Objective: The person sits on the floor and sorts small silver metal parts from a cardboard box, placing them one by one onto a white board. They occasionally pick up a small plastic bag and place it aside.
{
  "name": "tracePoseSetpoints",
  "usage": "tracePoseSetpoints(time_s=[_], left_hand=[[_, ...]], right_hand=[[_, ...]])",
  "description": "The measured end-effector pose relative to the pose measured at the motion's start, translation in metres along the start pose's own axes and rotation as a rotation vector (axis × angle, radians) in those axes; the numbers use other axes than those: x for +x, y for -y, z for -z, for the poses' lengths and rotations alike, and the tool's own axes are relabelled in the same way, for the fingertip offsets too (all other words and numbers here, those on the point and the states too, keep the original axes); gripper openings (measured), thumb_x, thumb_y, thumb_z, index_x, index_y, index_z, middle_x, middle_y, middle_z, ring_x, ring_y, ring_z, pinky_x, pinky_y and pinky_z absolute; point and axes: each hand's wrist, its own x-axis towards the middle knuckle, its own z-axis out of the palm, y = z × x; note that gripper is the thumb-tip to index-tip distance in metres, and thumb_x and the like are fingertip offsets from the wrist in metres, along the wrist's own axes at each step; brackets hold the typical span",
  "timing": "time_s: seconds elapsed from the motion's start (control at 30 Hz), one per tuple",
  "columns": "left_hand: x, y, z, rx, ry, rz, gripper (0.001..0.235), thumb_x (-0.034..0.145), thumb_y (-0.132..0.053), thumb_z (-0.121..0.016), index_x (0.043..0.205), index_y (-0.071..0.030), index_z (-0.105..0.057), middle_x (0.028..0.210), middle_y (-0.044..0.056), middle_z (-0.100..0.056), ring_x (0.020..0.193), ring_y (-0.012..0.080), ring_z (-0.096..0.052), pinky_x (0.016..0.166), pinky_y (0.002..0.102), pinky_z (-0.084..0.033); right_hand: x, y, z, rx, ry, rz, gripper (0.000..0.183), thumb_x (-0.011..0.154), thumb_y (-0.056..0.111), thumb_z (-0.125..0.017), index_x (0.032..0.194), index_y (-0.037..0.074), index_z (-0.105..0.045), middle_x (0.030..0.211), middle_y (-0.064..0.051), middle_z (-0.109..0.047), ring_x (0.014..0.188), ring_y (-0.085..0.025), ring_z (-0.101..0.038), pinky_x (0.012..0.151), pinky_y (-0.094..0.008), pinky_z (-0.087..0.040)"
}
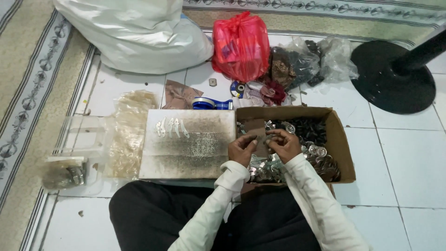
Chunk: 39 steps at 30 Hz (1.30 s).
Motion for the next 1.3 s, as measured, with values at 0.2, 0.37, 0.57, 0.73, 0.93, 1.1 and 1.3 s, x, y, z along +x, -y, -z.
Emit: tracePoseSetpoints(time_s=[0.2, 0.37, 0.57, 0.73, 0.93, 1.1, 1.3], left_hand=[[0.029, -0.010, 0.060, 0.438, -0.230, -0.069, 0.024, 0.083, -0.020, -0.081, 0.106, -0.015, -0.082, 0.097, 0.011, -0.080, 0.094, 0.0234, -0.078, 0.079, 0.037, -0.062], [0.070, -0.042, 0.132, 0.608, -0.459, -0.106, 0.024, 0.078, -0.011, -0.083, 0.103, -0.011, -0.083, 0.094, 0.015, -0.080, 0.093, 0.0307, -0.077, 0.077, 0.042, -0.062], [0.128, -0.017, 0.213, 0.858, -0.564, -0.020, 0.022, 0.076, -0.019, -0.085, 0.097, -0.021, -0.083, 0.090, 0.007, -0.080, 0.094, 0.0300, -0.077, 0.082, 0.043, -0.064], [0.133, -0.019, 0.218, 0.957, -0.502, -0.047, 0.019, 0.076, -0.018, -0.084, 0.095, -0.020, -0.083, 0.090, 0.008, -0.080, 0.092, 0.0324, -0.077, 0.082, 0.042, -0.063], [0.124, -0.033, 0.205, 0.962, -0.505, -0.067, 0.018, 0.077, -0.012, -0.083, 0.096, -0.013, -0.083, 0.087, 0.013, -0.079, 0.089, 0.0351, -0.077, 0.080, 0.043, -0.063], [0.127, -0.023, 0.216, 1.098, -0.465, -0.110, 0.018, 0.078, -0.019, -0.083, 0.096, -0.019, -0.082, 0.085, 0.007, -0.076, 0.086, 0.0311, -0.077, 0.076, 0.045, -0.064], [0.113, -0.028, 0.219, 1.175, -0.385, -0.104, 0.013, 0.084, -0.018, -0.075, 0.095, -0.021, -0.080, 0.088, 0.009, -0.068, 0.089, 0.0360, -0.074, 0.080, 0.051, -0.063]], right_hand=[[0.002, 0.026, -0.068, 0.009, 0.128, -0.052, 0.037, 0.087, 0.002, -0.077, 0.123, 0.001, -0.072, 0.093, -0.023, -0.073, 0.077, -0.024, -0.072, 0.062, -0.036, -0.066], [0.049, -0.032, -0.143, -0.208, 0.200, 0.014, 0.042, 0.084, 0.002, -0.077, 0.126, 0.006, -0.072, 0.092, -0.024, -0.073, 0.087, -0.030, -0.071, 0.074, -0.041, -0.062], [0.091, -0.052, -0.220, -0.479, 0.217, 0.008, 0.035, 0.080, 0.009, -0.073, 0.111, 0.023, -0.076, 0.081, -0.005, -0.078, 0.086, -0.026, -0.077, 0.075, -0.041, -0.062], [0.104, -0.055, -0.245, -0.575, 0.211, 0.036, 0.036, 0.082, 0.008, -0.073, 0.114, 0.024, -0.077, 0.084, -0.009, -0.078, 0.092, -0.031, -0.076, 0.084, -0.043, -0.061], [0.104, -0.051, -0.252, -0.620, 0.172, 0.067, 0.035, 0.078, 0.014, -0.083, 0.112, 0.021, -0.078, 0.083, -0.008, -0.077, 0.086, -0.028, -0.077, 0.080, -0.042, -0.062], [0.098, -0.050, -0.247, -0.621, 0.196, 0.184, 0.037, 0.082, 0.014, -0.080, 0.119, 0.015, -0.074, 0.088, -0.014, -0.075, 0.086, -0.031, -0.075, 0.080, -0.045, -0.062], [0.102, -0.069, -0.245, -0.736, 0.246, 0.319, 0.036, 0.081, 0.013, -0.079, 0.117, 0.017, -0.074, 0.089, -0.016, -0.069, 0.090, -0.039, -0.073, 0.083, -0.050, -0.063]])
